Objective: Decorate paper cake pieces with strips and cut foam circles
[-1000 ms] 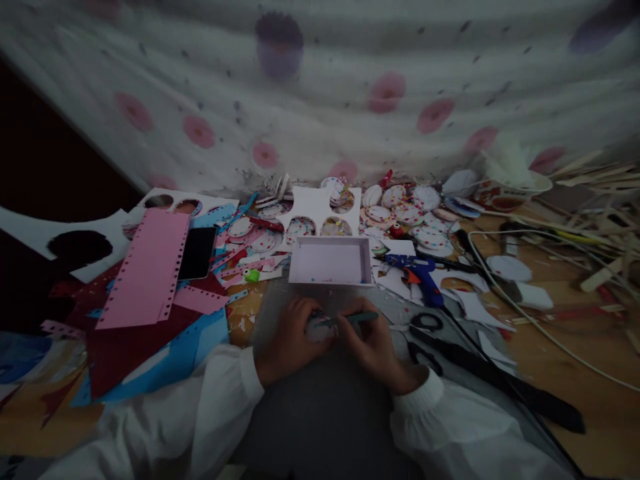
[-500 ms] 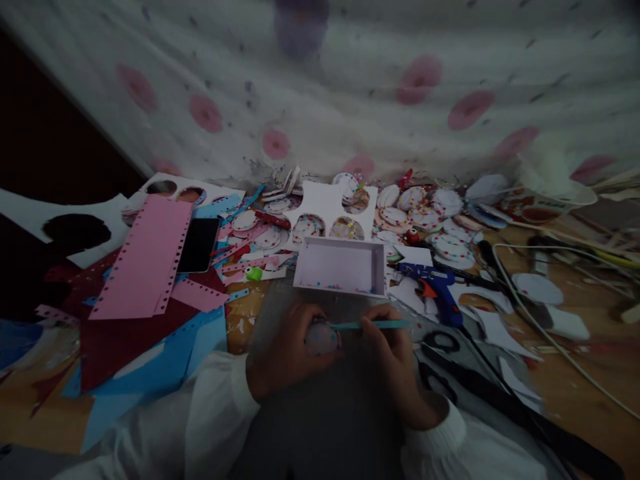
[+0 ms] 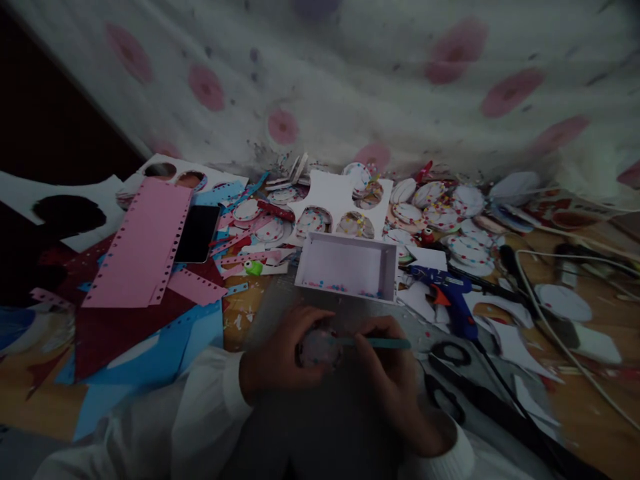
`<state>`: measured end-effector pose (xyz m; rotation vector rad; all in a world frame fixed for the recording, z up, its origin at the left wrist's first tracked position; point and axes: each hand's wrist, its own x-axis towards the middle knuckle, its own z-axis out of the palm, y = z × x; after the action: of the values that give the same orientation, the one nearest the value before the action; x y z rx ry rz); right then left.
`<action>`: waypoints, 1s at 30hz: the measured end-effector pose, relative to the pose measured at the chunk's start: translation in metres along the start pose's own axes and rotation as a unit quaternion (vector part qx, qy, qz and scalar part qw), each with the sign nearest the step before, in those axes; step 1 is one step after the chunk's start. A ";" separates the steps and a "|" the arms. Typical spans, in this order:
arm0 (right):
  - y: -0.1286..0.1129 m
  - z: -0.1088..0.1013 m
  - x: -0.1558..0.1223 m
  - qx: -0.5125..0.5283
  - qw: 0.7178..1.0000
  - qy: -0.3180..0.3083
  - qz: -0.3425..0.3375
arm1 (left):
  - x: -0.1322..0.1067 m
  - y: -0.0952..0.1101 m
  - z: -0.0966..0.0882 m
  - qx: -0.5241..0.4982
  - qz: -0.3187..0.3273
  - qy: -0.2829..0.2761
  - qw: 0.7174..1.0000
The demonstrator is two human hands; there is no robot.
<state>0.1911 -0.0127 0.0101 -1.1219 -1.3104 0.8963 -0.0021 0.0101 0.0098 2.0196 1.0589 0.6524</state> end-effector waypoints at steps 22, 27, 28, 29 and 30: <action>0.006 0.008 -0.006 0.094 0.990 -0.032 0.102 | 0.002 0.003 0.000 -0.002 -0.019 -0.003 1.000; 0.004 0.010 -0.005 0.115 0.984 -0.009 0.138 | 0.002 0.004 -0.001 0.010 -0.023 -0.015 1.000; 0.004 0.010 -0.004 0.114 0.983 -0.006 0.147 | 0.002 0.004 -0.001 0.010 -0.022 -0.017 1.000; 0.004 0.010 -0.003 0.113 0.981 -0.008 0.158 | 0.002 0.004 0.000 0.008 -0.021 -0.016 1.000; 0.004 0.010 -0.003 0.112 0.979 -0.011 0.168 | 0.002 0.004 0.000 0.007 -0.021 -0.014 1.000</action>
<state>0.1817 -0.0136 0.0050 -1.1752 -1.0215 1.2752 0.0005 0.0108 0.0131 2.0069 1.0884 0.5960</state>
